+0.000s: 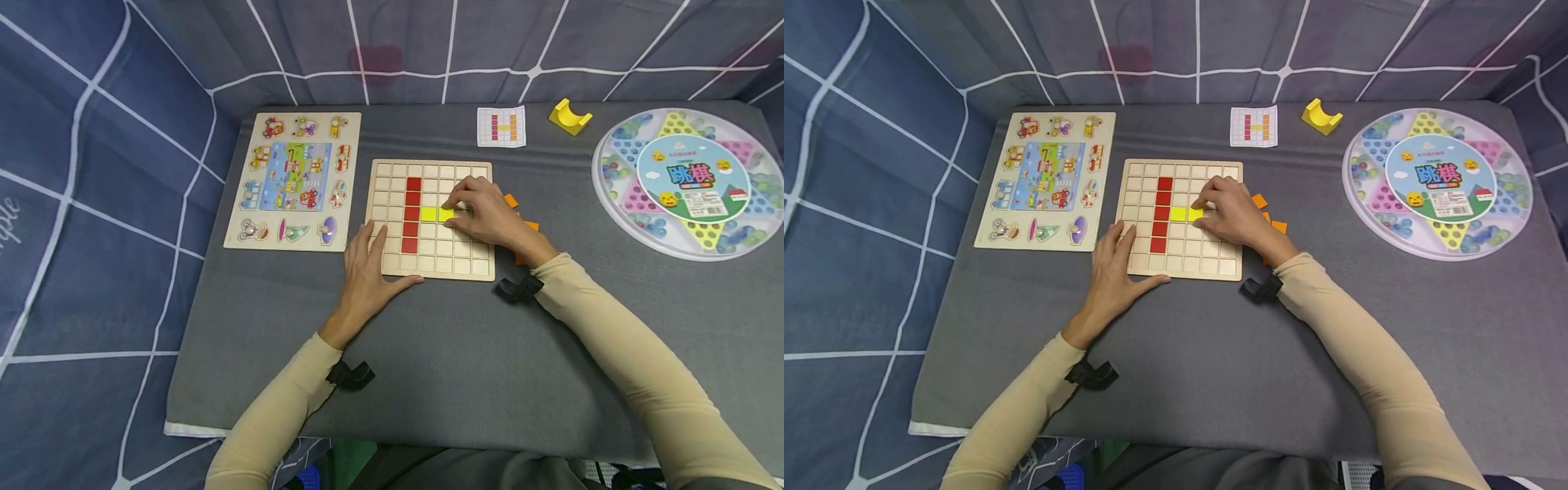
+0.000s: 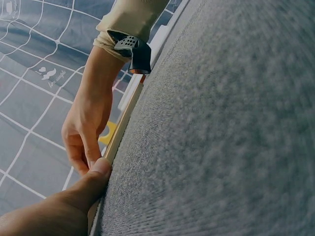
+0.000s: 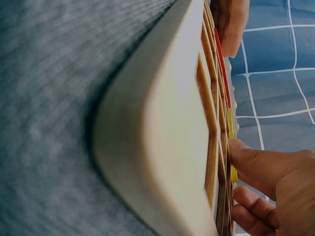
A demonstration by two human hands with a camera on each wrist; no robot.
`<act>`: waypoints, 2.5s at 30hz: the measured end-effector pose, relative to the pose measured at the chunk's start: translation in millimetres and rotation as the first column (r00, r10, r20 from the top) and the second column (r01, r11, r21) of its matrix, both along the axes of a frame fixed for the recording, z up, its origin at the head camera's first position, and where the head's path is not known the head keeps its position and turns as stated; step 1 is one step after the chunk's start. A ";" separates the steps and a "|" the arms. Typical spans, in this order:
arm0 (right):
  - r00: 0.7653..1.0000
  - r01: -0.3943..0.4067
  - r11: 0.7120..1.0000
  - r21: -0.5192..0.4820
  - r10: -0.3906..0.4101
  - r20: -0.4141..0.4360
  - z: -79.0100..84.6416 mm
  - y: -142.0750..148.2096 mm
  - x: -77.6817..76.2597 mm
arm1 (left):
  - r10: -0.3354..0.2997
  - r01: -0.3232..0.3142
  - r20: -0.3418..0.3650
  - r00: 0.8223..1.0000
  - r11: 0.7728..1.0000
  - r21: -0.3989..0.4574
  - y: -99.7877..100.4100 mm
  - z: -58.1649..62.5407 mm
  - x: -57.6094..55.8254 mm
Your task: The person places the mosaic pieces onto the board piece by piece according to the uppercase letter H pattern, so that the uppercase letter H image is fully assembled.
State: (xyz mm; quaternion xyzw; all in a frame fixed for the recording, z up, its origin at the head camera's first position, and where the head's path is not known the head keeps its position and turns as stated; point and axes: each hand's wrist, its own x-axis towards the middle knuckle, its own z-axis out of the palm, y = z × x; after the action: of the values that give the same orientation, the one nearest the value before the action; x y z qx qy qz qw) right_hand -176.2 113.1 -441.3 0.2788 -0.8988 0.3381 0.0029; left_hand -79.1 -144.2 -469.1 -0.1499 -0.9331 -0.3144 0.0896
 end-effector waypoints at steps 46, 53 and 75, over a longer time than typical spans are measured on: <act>1.000 0.010 1.000 -0.029 -0.010 0.013 7.7 12.9 8.8 | -0.007 0.007 -0.017 1.000 1.000 -0.007 0.0 -0.8 -0.2; 0.992 0.115 0.993 -0.008 -0.115 0.043 9.0 48.5 9.5 | -0.013 0.013 -0.029 1.000 1.000 0.004 0.8 -1.5 -1.2; 0.971 0.147 0.988 0.046 -0.153 0.186 0.6 96.5 -6.0 | -0.002 0.002 -0.017 1.000 1.000 -0.002 -0.6 -1.2 -0.7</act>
State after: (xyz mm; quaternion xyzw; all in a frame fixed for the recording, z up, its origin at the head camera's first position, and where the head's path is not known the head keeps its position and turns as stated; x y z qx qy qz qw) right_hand -182.2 209.6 -440.6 0.1768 -0.9188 0.3476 -0.0614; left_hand -79.8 -144.8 -470.3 -0.1533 -0.9324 -0.3125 0.0969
